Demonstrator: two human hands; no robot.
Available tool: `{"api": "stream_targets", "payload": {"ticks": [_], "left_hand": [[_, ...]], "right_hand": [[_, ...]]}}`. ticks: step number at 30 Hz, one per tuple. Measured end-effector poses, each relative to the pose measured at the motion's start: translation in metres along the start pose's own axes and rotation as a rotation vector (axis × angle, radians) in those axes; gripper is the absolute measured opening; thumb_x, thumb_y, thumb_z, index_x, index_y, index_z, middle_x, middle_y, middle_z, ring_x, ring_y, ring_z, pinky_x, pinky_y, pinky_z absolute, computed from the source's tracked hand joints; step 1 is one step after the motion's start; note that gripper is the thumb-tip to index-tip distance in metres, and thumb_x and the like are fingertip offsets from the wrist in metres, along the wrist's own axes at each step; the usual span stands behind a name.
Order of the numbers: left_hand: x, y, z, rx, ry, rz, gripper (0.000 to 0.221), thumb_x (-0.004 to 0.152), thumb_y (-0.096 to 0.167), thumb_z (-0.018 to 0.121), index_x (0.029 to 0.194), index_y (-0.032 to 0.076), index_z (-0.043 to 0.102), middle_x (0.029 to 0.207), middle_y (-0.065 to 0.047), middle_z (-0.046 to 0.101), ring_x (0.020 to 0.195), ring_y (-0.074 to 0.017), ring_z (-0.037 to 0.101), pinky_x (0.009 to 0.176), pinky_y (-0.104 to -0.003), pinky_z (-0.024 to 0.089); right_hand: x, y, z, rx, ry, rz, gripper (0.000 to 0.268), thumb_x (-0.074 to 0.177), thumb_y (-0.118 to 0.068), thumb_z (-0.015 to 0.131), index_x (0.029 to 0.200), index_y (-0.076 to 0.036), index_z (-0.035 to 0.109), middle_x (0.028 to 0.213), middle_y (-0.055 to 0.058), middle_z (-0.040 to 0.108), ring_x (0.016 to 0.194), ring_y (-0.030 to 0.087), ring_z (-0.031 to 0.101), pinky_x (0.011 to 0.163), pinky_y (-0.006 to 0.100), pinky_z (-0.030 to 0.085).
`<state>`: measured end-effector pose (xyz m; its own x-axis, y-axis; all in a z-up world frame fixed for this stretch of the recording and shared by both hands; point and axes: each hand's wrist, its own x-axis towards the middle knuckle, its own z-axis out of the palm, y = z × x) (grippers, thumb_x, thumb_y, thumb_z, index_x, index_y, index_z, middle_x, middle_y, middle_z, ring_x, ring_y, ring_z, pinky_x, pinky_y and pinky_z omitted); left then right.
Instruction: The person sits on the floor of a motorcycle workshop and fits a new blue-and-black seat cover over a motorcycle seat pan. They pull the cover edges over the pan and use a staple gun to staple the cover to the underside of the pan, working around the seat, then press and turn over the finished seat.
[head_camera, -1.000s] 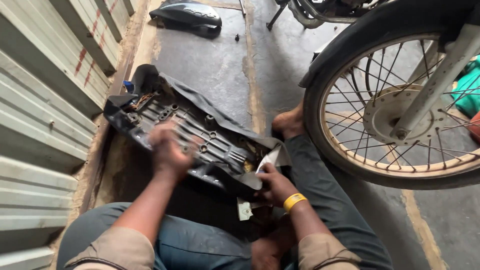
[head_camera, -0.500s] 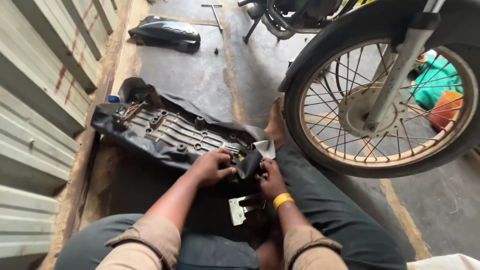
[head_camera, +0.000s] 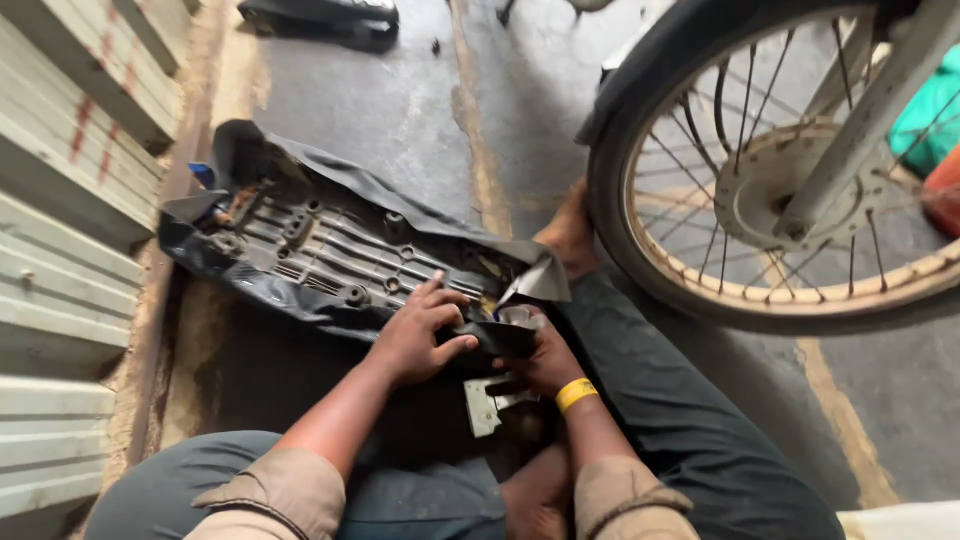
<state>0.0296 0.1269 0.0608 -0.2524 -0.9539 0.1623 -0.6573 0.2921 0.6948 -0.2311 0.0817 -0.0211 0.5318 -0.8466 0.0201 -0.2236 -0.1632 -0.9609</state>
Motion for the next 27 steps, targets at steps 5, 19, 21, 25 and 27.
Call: {"api": "stream_targets", "payload": {"ticks": [5,19,21,25,27], "left_hand": [[0.000,0.012,-0.001,0.158,-0.104,0.049,0.058,0.067,0.057,0.086,0.096,0.009,0.073,0.142,-0.012,0.049,0.147,-0.0411,0.024,0.117,-0.057,0.019],[0.084,0.024,-0.011,0.408,-0.384,0.349,0.042,0.071,0.061,0.077,0.088,0.023,0.083,0.158,-0.009,0.040,0.152,-0.0461,0.012,0.118,-0.060,0.012],[0.083,0.008,0.005,0.363,-0.395,0.378,0.037,0.073,0.058,0.076,0.087,0.025,0.084,0.158,-0.007,0.043,0.152,-0.0482,0.012,0.116,-0.061,0.011],[0.083,-0.011,0.020,0.308,-0.384,0.400,0.026,0.084,0.048,0.072,0.097,0.027,0.081,0.131,0.003,0.065,0.150,-0.0470,0.024,0.118,-0.067,0.013],[0.078,-0.007,0.022,0.313,-0.397,0.377,0.025,0.086,0.045,0.072,0.099,0.026,0.081,0.124,0.005,0.069,0.150,-0.0457,0.028,0.119,-0.068,0.014]], "right_hand": [[-0.001,0.000,0.000,0.395,0.080,0.182,0.042,0.083,-0.012,0.083,0.123,-0.008,0.072,0.111,0.003,0.075,0.100,0.010,0.065,0.089,0.029,0.053],[0.012,0.028,0.001,0.337,0.235,0.255,0.018,0.097,-0.018,0.071,0.102,-0.001,0.077,0.082,-0.006,0.068,0.072,0.005,0.054,0.063,0.025,0.045],[0.010,0.038,0.001,0.300,0.245,0.293,0.018,0.098,-0.018,0.073,0.099,-0.001,0.078,0.075,-0.005,0.063,0.066,0.006,0.048,0.057,0.026,0.039],[0.018,0.032,0.000,0.411,0.202,0.296,0.016,0.095,-0.017,0.074,0.093,-0.001,0.079,0.078,-0.004,0.071,0.068,0.003,0.055,0.060,0.023,0.043],[0.014,0.023,0.002,0.473,0.206,0.398,0.015,0.094,-0.016,0.075,0.091,-0.002,0.079,0.076,-0.003,0.071,0.063,0.005,0.052,0.055,0.024,0.039]]}}
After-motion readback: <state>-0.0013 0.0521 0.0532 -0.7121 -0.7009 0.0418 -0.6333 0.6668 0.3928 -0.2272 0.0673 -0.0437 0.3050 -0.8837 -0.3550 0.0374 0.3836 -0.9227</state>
